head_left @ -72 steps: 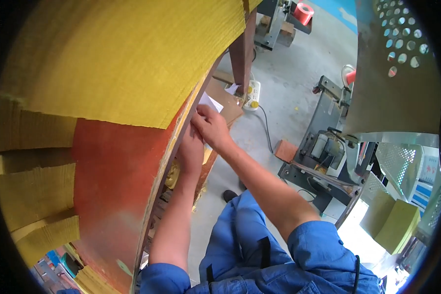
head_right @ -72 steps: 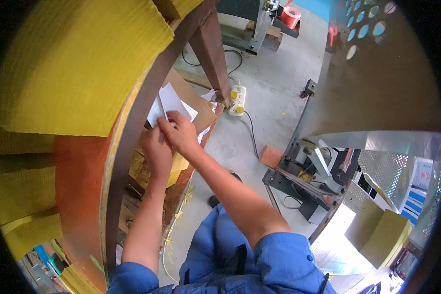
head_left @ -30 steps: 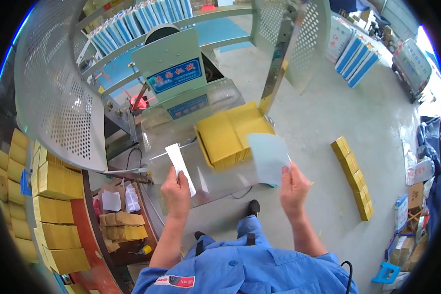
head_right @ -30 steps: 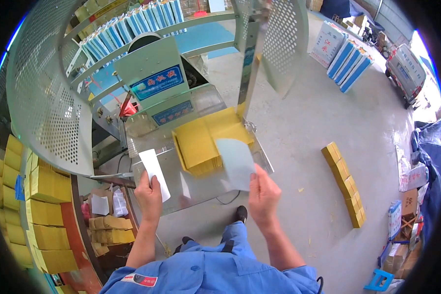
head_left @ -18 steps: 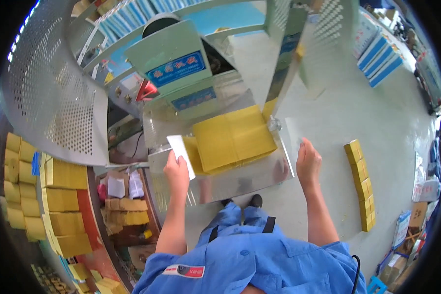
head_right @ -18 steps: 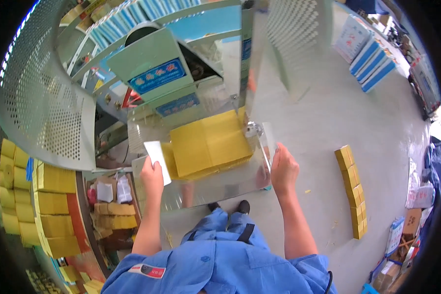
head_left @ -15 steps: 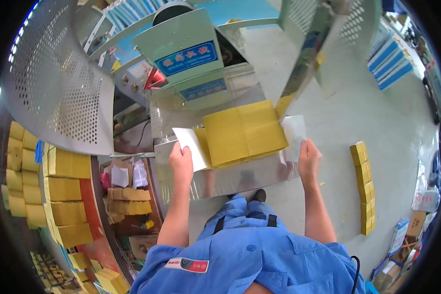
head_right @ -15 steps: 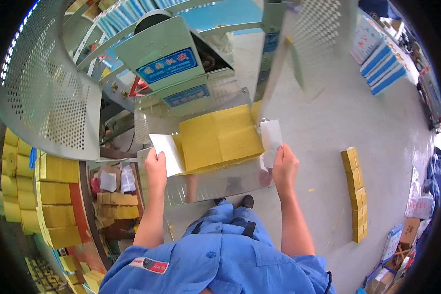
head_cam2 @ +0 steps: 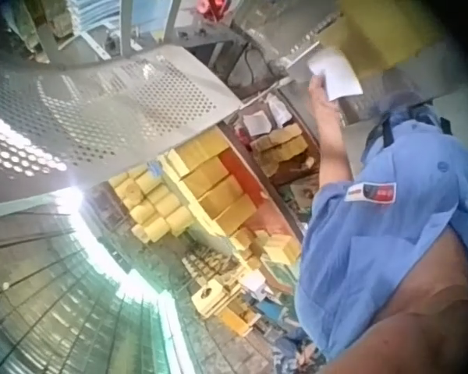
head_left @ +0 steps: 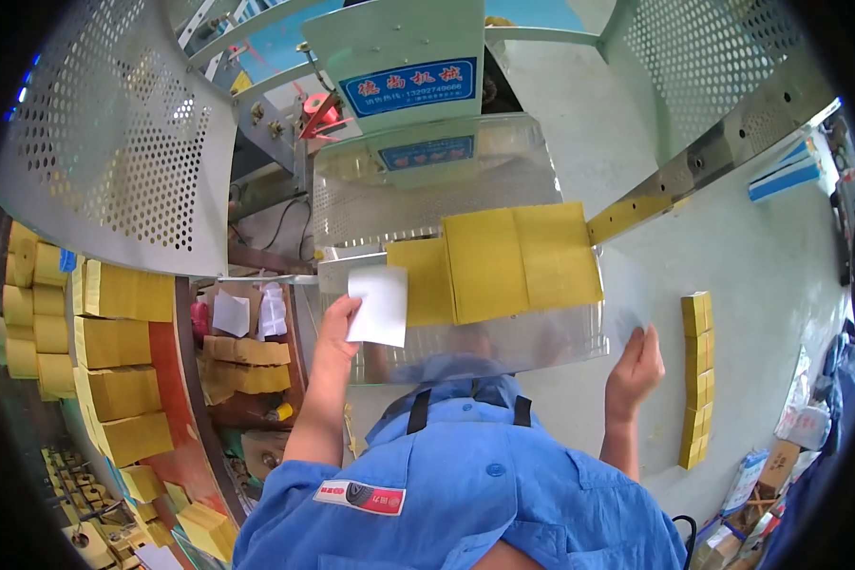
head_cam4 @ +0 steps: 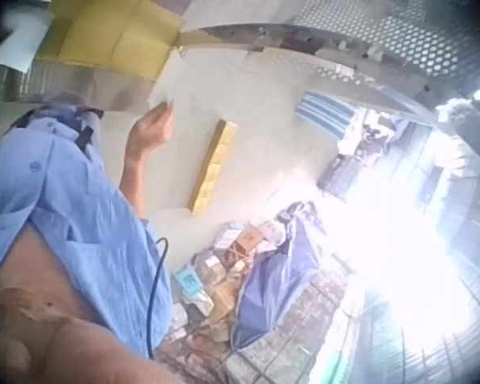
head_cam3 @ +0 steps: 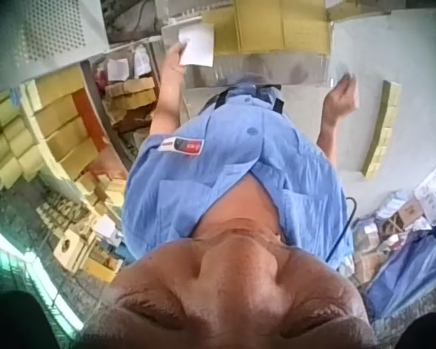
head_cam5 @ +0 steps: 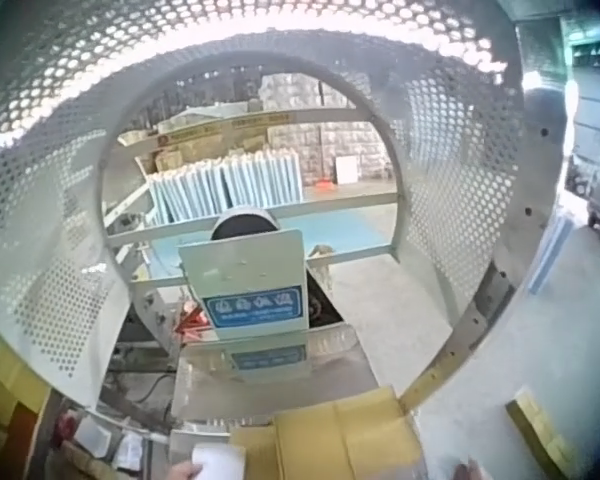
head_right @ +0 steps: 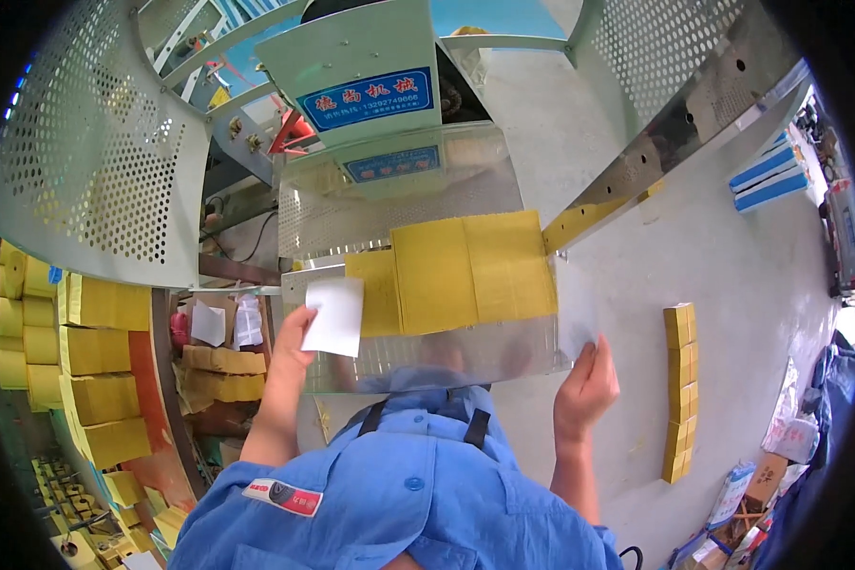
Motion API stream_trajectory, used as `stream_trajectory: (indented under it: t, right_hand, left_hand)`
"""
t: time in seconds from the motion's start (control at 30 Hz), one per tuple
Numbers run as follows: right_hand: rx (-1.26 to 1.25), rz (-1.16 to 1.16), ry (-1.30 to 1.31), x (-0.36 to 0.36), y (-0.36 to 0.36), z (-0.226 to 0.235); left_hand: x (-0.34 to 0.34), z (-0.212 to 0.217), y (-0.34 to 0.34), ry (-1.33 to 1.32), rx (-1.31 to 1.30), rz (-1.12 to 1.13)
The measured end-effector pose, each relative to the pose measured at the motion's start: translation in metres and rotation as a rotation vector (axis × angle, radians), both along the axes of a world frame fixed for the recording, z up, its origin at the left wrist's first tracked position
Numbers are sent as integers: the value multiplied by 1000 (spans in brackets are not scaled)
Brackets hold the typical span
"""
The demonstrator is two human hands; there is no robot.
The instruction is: The recorder weighs stacks of yellow paper blocks on a digital scale and organizes them into piles on a work table.
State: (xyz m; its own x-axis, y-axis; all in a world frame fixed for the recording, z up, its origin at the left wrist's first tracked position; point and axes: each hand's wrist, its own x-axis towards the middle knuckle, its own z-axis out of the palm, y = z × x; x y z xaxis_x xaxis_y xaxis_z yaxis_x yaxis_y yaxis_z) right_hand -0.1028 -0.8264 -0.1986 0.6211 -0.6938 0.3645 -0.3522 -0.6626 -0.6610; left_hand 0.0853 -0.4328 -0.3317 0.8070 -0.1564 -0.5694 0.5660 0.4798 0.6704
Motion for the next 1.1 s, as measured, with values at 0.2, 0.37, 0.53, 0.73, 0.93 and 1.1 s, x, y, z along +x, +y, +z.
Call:
stream_trajectory:
  t: [0.2, 0.37, 0.53, 0.73, 0.93, 1.1]
  right_hand:
    - [374, 228, -82, 10, 32, 29]
    - [591, 529, 54, 53, 63, 6]
    - [539, 680, 288, 92, 59, 25]
    - [544, 961, 364, 141, 59, 16]
    - [77, 1475, 421, 222, 95, 2]
    - [-209, 1428, 998, 291, 159, -24]
  left_hand:
    - [-6, 13, -32, 7, 205, -32]
    - [-5, 17, -39, 32, 344, -31]
    - [-23, 7, -56, 20, 349, 37]
    - [-24, 0, -65, 29, 343, 81]
    - [-28, 8, -65, 49, 313, 93]
    - [-27, 10, -69, 78, 119, 188]
